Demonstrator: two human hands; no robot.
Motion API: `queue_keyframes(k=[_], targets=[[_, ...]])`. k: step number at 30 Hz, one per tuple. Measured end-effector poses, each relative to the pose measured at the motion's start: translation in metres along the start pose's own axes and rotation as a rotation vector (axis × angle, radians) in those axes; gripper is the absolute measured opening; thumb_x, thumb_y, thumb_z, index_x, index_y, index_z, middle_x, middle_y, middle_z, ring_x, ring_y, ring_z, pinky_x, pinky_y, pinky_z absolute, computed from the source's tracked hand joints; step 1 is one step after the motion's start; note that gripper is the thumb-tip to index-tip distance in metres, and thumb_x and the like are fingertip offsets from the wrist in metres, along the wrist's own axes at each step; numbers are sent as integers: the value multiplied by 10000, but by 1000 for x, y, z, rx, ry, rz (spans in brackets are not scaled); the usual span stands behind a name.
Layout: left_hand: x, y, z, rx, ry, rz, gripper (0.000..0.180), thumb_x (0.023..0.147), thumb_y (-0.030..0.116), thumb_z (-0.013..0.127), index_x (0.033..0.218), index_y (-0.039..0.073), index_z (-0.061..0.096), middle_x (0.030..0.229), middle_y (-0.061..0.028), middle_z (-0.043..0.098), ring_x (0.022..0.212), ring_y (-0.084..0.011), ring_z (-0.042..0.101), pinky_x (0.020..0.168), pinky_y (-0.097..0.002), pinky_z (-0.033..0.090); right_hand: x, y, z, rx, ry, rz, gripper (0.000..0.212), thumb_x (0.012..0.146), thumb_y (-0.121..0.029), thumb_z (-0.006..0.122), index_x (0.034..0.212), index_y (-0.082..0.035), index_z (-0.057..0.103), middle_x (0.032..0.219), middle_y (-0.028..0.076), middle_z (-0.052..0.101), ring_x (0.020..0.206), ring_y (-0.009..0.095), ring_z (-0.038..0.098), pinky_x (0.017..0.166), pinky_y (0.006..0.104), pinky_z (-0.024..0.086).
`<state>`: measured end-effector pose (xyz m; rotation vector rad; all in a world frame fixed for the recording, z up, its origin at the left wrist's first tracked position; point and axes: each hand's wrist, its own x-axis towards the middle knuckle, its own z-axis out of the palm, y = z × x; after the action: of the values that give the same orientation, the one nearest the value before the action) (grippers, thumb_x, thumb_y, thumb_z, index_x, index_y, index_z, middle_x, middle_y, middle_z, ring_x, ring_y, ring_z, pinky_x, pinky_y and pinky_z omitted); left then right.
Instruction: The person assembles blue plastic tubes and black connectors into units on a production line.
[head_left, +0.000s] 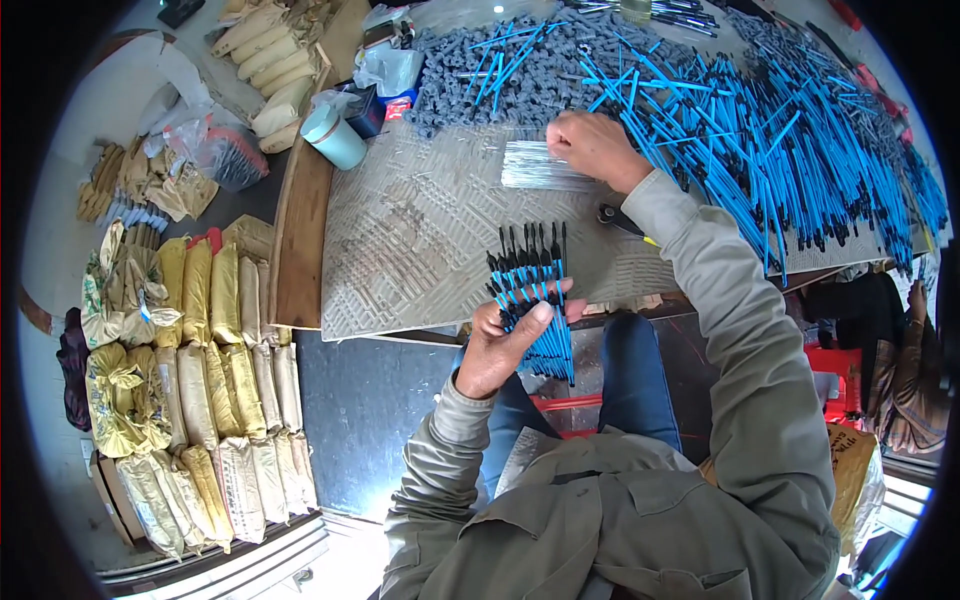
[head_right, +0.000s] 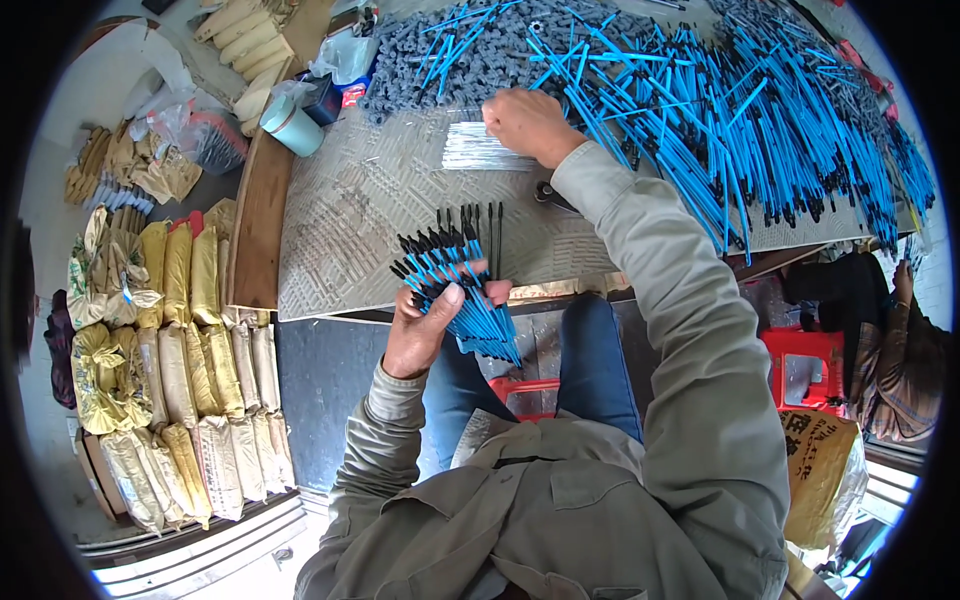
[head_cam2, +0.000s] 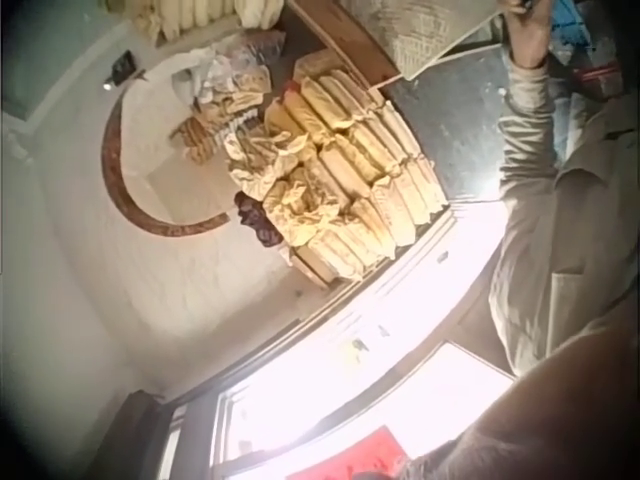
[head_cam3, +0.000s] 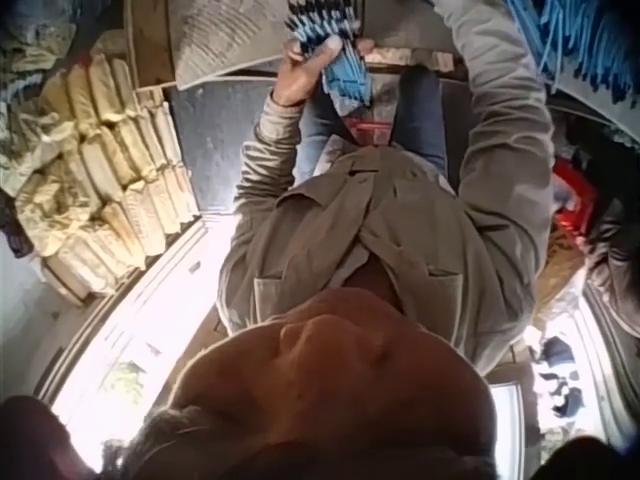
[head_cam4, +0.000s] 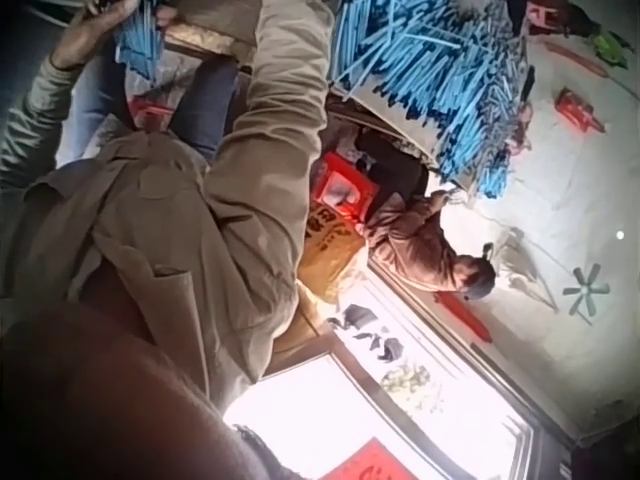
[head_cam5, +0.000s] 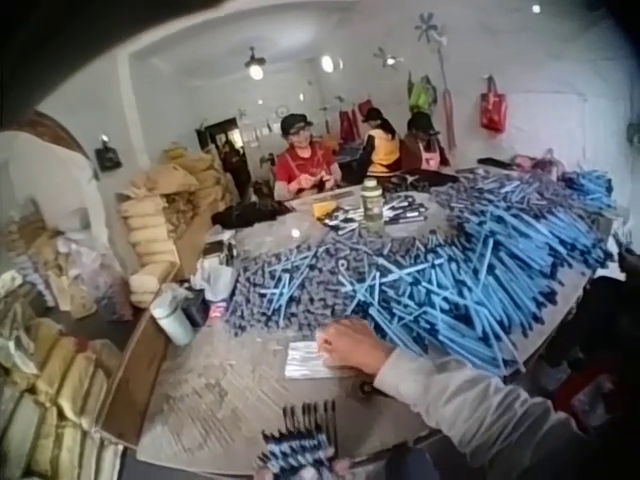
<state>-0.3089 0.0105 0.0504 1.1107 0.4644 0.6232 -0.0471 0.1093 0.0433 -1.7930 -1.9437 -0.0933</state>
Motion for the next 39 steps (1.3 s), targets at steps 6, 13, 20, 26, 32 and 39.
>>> queue_keyframes(k=[6, 13, 20, 26, 32, 39], targets=[[-3, -3, -2, 36, 17, -5, 348, 842, 122, 607, 1130, -59, 530, 949, -231, 637, 902, -265, 637, 817, -393, 512, -68, -64, -62, 1162, -81, 210, 52, 882, -37, 467, 929, -14, 464, 977, 69, 548, 684, 133, 568, 612, 251, 450], [-3, 1, 6, 69, 45, 116, 296, 816, 27, 631, 1099, -44, 583, 958, -123, 651, 902, -199, 624, 838, -319, 489, -131, -104, -86, 487, 310, -216, 169, 733, 3, 646, 883, -66, 614, 807, 50, 507, 508, 89, 476, 467, 215, 384], [-3, -3, 8, 45, 87, 103, 301, 800, 20, 644, 1091, -36, 588, 975, -118, 648, 896, -191, 622, 837, -329, 492, -133, -105, -84, 352, 370, -254, 285, 603, -29, 737, 868, -108, 666, 739, 1, 481, 457, 42, 442, 378, 202, 328], [-3, -3, 6, 90, 113, 142, 300, 798, 28, 649, 1087, -31, 592, 979, -106, 648, 893, -178, 620, 834, -329, 494, -132, -107, -80, 371, 364, -238, 313, 573, -28, 752, 864, -106, 665, 733, -11, 484, 459, 39, 456, 371, 206, 348], [-3, -2, 4, 87, 75, 100, 294, 799, 36, 653, 1085, -10, 604, 998, -89, 647, 902, -161, 611, 839, -319, 484, -133, -108, -86, 328, 342, -239, 311, 575, -11, 745, 861, -102, 665, 736, -9, 491, 473, 39, 486, 375, 200, 372], [-3, -4, 2, 100, 76, 122, 286, 798, 36, 656, 1079, 5, 613, 1007, -69, 646, 912, -135, 595, 841, -296, 469, -131, -108, -92, 226, 294, -307, 307, 606, -3, 720, 892, -90, 651, 760, 1, 504, 490, 34, 526, 389, 189, 395]])
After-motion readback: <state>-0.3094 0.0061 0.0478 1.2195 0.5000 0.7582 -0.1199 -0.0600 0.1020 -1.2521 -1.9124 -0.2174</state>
